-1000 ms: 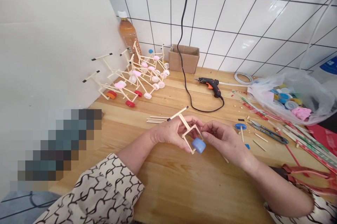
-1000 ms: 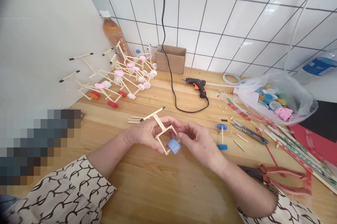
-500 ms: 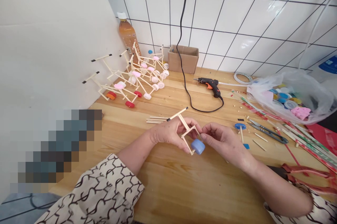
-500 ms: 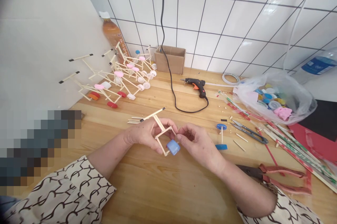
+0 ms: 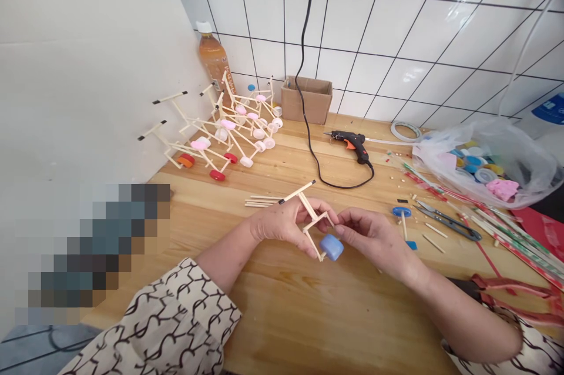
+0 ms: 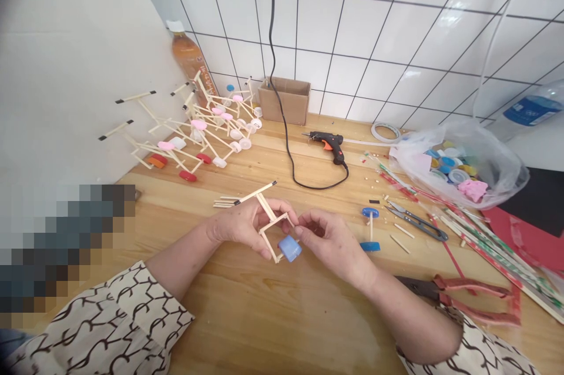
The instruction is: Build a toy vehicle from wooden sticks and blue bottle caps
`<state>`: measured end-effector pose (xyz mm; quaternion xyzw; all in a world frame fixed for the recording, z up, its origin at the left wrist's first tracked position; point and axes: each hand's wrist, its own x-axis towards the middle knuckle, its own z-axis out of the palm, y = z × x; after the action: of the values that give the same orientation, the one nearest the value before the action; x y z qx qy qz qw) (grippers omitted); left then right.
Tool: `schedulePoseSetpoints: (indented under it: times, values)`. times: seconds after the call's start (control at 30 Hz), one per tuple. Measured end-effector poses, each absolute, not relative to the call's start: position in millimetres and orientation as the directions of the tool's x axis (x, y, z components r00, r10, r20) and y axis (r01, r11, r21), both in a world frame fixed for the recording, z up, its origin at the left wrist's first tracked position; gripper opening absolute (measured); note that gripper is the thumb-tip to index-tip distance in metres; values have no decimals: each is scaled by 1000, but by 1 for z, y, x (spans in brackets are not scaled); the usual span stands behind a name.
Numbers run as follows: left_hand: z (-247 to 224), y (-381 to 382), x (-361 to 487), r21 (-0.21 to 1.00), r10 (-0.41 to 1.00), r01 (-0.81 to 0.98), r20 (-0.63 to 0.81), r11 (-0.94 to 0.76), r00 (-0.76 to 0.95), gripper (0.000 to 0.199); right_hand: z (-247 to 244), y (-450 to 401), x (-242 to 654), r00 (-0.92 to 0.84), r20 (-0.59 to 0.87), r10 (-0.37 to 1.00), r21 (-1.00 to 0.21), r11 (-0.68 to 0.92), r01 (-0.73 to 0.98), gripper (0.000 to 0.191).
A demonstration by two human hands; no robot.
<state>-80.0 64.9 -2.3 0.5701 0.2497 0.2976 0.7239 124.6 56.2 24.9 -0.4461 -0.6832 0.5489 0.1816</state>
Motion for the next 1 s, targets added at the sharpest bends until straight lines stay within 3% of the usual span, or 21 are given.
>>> schedulePoseSetpoints:
  times: [0.27, 0.6, 0.73, 1.0]
  values:
    - [2, 65, -78, 975, 704, -151, -7, 162, 710, 57, 28, 58, 125, -575, -265, 774, -932, -53, 358, 27]
    - [-2, 65, -79, 940, 730, -215, -49, 264, 682, 68, 19, 61, 132, -536, -317, 782, -948, -273, 162, 21]
    - [-4, 66, -80, 928, 771, -227, -90, 294, 630, 58, 19, 62, 133, -491, -336, 803, -937, -335, 94, 21]
    - [-1, 67, -79, 918, 781, -242, -105, 314, 616, 45, 16, 62, 135, -527, -348, 775, -935, -328, 135, 23]
